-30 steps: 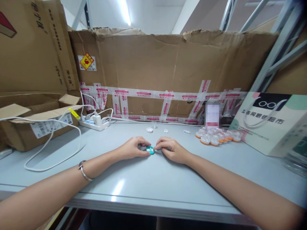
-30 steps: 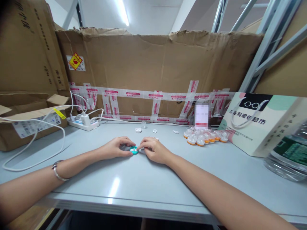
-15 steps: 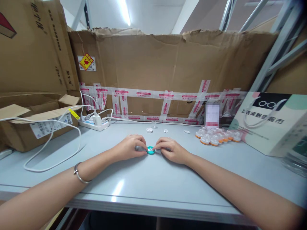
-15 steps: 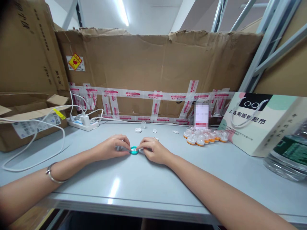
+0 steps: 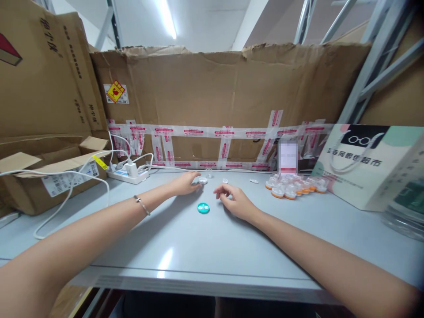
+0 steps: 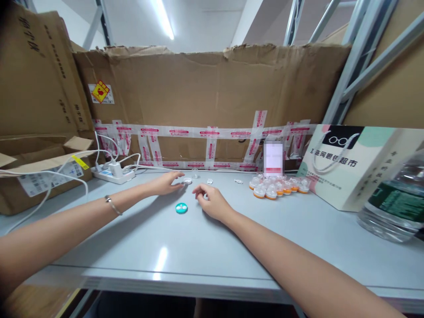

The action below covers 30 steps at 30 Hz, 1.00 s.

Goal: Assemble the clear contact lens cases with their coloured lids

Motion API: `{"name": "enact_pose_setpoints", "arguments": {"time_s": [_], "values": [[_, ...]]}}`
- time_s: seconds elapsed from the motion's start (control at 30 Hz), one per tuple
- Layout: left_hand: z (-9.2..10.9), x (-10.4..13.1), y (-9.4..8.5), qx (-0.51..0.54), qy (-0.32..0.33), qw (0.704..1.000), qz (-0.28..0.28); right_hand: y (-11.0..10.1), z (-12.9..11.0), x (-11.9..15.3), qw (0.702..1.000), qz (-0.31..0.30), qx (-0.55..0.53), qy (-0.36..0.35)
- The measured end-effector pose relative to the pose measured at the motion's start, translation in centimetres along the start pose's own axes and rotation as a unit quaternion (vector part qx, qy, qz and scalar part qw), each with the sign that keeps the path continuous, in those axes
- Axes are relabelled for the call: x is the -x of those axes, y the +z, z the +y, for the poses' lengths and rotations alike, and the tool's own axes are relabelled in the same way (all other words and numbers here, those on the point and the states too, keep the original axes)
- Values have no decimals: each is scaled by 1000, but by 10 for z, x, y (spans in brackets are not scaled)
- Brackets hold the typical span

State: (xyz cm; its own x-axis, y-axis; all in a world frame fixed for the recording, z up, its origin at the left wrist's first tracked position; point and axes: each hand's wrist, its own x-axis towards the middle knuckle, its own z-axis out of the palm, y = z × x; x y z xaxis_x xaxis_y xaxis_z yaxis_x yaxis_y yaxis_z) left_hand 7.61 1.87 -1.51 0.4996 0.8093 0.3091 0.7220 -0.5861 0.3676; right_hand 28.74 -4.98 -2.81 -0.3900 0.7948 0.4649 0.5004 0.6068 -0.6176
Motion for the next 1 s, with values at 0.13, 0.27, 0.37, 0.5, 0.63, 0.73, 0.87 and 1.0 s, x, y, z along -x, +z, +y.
{"name": "enact_pose_setpoints", "arguments": {"time_s": [0.13,0.27,0.37,0.5,0.63,0.73,0.87,1.0], "values": [[-2,-32,17,29,-24,999,-1,-4,0,0,1000,3,-3,15],[0,-32,8,88,-51,995,-13,-7,1,-2,998,23,-17,52],[6,-12,-15,161,-48,984,-61,-7,-2,-2,998,11,-25,63],[15,23,-39,420,-60,893,-150,0,-8,2,997,-55,5,58],[12,40,-33,521,-71,834,-169,9,-12,4,991,-114,66,34],[6,39,-20,526,-84,824,-191,13,-12,2,988,-127,86,26],[4,35,-10,491,-95,846,-185,14,-9,-1,988,-130,68,43],[7,37,-11,463,-74,859,-205,15,-4,-3,989,-129,43,57]]}}
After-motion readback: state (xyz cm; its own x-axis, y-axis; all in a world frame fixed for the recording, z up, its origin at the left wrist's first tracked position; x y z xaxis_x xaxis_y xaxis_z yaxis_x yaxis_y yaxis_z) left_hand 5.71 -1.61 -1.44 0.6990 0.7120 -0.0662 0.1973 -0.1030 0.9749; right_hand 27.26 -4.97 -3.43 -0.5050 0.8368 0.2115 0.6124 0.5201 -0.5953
